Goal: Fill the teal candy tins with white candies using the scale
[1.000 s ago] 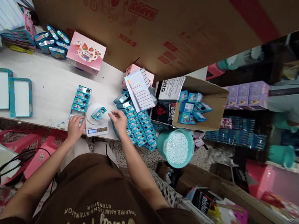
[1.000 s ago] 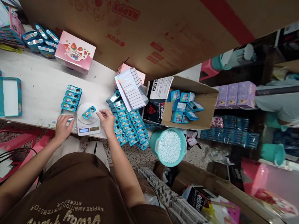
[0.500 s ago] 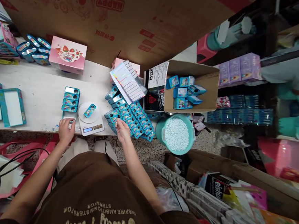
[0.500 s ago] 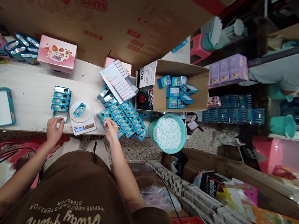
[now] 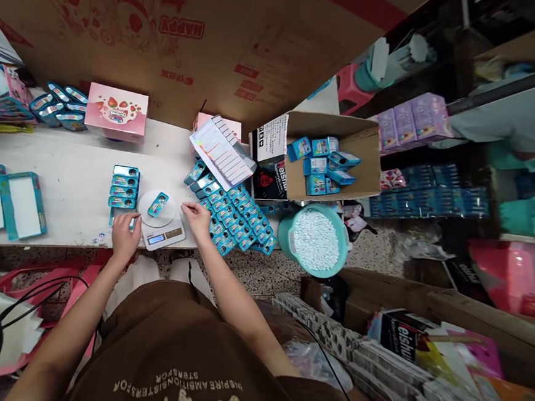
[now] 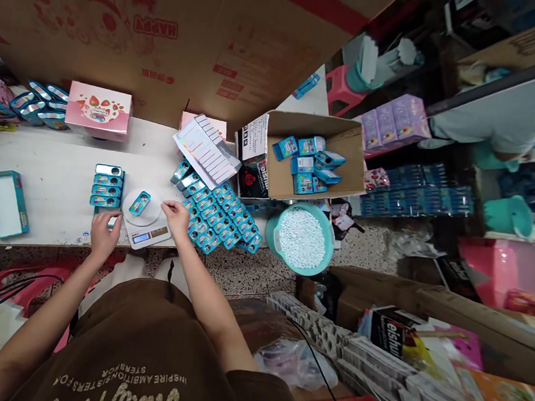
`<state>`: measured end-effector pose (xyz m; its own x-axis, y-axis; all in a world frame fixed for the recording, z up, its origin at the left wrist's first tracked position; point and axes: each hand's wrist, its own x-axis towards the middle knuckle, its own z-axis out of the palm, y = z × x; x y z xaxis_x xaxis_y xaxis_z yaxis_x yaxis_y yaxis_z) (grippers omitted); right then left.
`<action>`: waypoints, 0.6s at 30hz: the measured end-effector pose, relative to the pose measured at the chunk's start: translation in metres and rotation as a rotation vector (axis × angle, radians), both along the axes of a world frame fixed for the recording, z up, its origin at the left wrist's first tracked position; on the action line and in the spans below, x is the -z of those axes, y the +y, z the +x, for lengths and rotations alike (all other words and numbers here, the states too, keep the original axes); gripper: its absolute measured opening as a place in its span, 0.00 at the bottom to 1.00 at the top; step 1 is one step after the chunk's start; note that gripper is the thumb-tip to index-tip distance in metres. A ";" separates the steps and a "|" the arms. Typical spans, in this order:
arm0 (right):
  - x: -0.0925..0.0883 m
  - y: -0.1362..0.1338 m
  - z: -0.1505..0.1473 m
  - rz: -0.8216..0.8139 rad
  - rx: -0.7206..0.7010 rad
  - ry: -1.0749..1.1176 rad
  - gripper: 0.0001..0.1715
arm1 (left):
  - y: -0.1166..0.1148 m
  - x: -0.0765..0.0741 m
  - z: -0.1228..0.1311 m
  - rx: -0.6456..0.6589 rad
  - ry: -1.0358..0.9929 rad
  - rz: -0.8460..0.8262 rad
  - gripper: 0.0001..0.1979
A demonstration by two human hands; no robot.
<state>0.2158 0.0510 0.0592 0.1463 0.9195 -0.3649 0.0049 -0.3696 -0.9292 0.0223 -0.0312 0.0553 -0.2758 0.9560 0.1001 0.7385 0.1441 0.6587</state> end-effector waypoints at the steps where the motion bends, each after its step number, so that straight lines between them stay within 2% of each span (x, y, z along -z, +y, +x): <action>1: 0.001 0.006 -0.008 0.057 -0.048 -0.048 0.11 | 0.000 -0.001 0.000 -0.004 -0.003 0.000 0.11; 7: 0.000 0.028 -0.040 0.297 -0.317 -0.338 0.07 | -0.019 -0.003 -0.006 -0.036 -0.006 -0.022 0.10; 9: -0.002 0.026 -0.038 0.338 -0.324 -0.408 0.09 | -0.029 0.000 -0.009 -0.060 -0.001 -0.039 0.10; 11: -0.005 0.022 -0.028 0.345 -0.260 -0.453 0.11 | -0.038 0.002 -0.010 -0.086 0.006 -0.056 0.10; 14: -0.006 0.012 0.011 0.312 -0.156 -0.515 0.15 | -0.050 0.006 -0.010 -0.118 0.016 -0.075 0.11; 16: -0.004 0.003 0.055 0.285 -0.069 -0.593 0.17 | -0.055 0.007 -0.009 -0.127 0.020 -0.084 0.11; 18: -0.002 -0.008 0.112 0.239 0.096 -0.715 0.19 | -0.059 0.008 -0.007 -0.126 0.024 -0.084 0.11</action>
